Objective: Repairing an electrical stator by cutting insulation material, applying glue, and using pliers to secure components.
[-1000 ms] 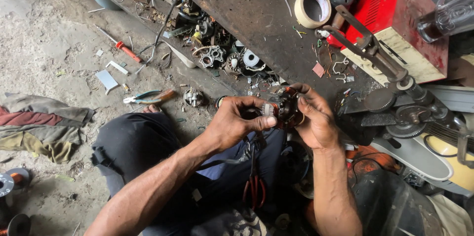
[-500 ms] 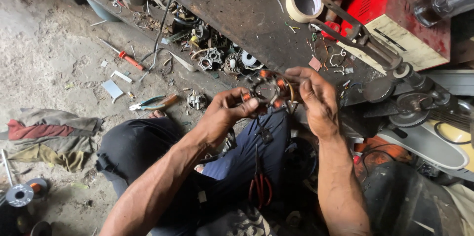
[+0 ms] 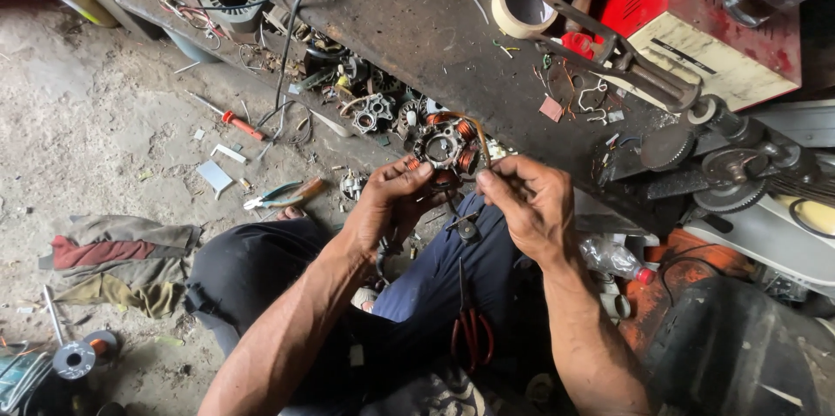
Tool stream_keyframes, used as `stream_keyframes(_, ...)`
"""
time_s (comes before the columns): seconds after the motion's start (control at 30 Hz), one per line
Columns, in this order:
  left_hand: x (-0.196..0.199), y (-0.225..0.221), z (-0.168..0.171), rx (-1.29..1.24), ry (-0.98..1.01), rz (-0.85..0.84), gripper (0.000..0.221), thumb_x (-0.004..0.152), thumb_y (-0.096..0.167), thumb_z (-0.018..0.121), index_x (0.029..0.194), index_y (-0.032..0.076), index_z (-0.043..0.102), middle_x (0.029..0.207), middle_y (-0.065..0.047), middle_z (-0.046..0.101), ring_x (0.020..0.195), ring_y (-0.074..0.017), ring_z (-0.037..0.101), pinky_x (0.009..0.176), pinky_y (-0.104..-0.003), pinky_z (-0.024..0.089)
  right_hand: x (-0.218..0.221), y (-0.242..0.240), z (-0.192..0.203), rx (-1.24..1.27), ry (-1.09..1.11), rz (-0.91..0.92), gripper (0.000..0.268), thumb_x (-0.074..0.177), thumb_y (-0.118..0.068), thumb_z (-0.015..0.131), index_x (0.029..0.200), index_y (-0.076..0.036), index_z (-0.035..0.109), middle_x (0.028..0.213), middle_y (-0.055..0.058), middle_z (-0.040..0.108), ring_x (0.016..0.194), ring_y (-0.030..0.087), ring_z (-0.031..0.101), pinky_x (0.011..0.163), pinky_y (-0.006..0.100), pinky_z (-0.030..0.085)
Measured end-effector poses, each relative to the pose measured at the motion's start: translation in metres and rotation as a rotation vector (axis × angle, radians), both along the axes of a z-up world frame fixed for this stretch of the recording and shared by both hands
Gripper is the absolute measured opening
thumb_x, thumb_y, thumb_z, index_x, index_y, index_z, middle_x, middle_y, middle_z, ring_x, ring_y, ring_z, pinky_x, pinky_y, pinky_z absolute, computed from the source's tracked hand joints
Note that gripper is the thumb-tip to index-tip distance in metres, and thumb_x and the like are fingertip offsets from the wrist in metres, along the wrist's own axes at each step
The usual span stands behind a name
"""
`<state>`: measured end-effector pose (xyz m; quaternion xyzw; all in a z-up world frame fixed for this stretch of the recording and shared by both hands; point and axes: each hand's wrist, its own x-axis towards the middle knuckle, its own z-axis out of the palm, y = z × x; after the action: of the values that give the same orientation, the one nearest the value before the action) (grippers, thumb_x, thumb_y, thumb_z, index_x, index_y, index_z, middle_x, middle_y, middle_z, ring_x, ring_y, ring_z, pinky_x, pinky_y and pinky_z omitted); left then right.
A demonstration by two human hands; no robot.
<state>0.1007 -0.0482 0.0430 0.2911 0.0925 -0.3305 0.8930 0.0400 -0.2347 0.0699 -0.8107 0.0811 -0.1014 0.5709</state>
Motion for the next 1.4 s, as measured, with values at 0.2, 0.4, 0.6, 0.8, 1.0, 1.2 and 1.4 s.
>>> stream_keyframes(0.2, -0.001, -0.003, 0.000, 0.061, -0.041, 0.050, 0.019, 0.078, 0.005, 0.083, 0.084, -0.001, 0.066, 0.072, -0.009, 0.063, 0.075, -0.0248, 0.071, 0.082, -0.047, 0.063, -0.001, -0.002, -0.007, -0.047, 0.005, 0.015, 0.018, 0.091, -0.014, 0.081, 0.082, 0.000, 0.074, 0.059, 0.011, 0.067, 0.059, 0.011, 0.067, 0.060, 0.025, 0.058)
stream_keyframes(0.4, 0.006, -0.003, -0.028, 0.104, -0.059, -0.048, 0.024, 0.085, 0.024, 0.079, 0.086, 0.002, 0.071, 0.087, -0.015, 0.068, 0.091, -0.0314, 0.066, 0.102, -0.061, 0.047, -0.002, -0.008, 0.000, -0.086, 0.038, 0.037, 0.021, 0.093, -0.020, 0.080, 0.087, -0.001, 0.076, 0.063, 0.011, 0.071, 0.063, 0.011, 0.067, 0.067, 0.028, 0.059)
stream_keyframes(0.6, 0.008, -0.005, -0.043, -0.115, 0.186, -0.089, 0.026, 0.091, 0.028, 0.071, 0.103, 0.005, 0.076, 0.097, -0.015, 0.073, 0.095, -0.0347, 0.068, 0.095, -0.048, 0.048, -0.006, -0.013, 0.004, 0.083, 0.052, 0.096, 0.029, 0.105, -0.021, 0.058, 0.096, 0.001, 0.075, 0.083, 0.018, 0.075, 0.077, 0.023, 0.075, 0.078, 0.039, 0.063)
stream_keyframes(0.8, 0.014, -0.001, -0.029, -0.142, 0.272, -0.105, 0.047, 0.089, 0.043, 0.072, 0.110, 0.001, 0.071, 0.107, -0.020, 0.073, 0.101, -0.0379, 0.069, 0.096, -0.048, 0.048, -0.017, 0.013, 0.016, 0.038, 0.063, 0.303, 0.029, 0.101, -0.028, 0.064, 0.100, -0.003, 0.078, 0.079, 0.018, 0.076, 0.073, 0.028, 0.076, 0.074, 0.039, 0.061)
stream_keyframes(1.0, 0.019, 0.003, -0.049, -0.179, 0.193, -0.052, 0.040, 0.089, 0.034, 0.074, 0.107, -0.001, 0.070, 0.107, -0.020, 0.072, 0.102, -0.0424, 0.071, 0.093, -0.052, 0.055, -0.019, 0.012, 0.015, -0.058, -0.043, 0.268, 0.015, 0.094, -0.007, 0.069, 0.104, 0.000, 0.077, 0.083, 0.023, 0.077, 0.075, 0.037, 0.076, 0.074, 0.044, 0.061)
stream_keyframes(1.2, 0.030, -0.013, -0.015, -0.076, -0.097, 0.053, 0.020, 0.084, 0.015, 0.080, 0.086, 0.003, 0.064, 0.089, -0.017, 0.069, 0.086, -0.0346, 0.071, 0.085, -0.046, 0.062, 0.000, -0.067, 0.059, -0.910, -0.580, -0.112, 0.020, 0.099, -0.022, 0.081, 0.111, -0.006, 0.077, 0.108, 0.010, 0.071, 0.105, 0.032, 0.068, 0.098, 0.045, 0.048)
stream_keyframes(1.4, 0.077, -0.031, 0.031, -0.095, -0.343, 0.044, 0.021, 0.091, 0.009, 0.073, 0.104, -0.006, 0.068, 0.094, -0.016, 0.070, 0.072, -0.0184, 0.064, 0.070, -0.030, 0.056, 0.050, -0.095, 0.102, -1.045, -0.376, 0.097, 0.046, 0.086, -0.010, 0.092, 0.125, 0.004, 0.070, 0.108, 0.014, 0.064, 0.087, 0.030, 0.061, 0.074, 0.041, 0.050)
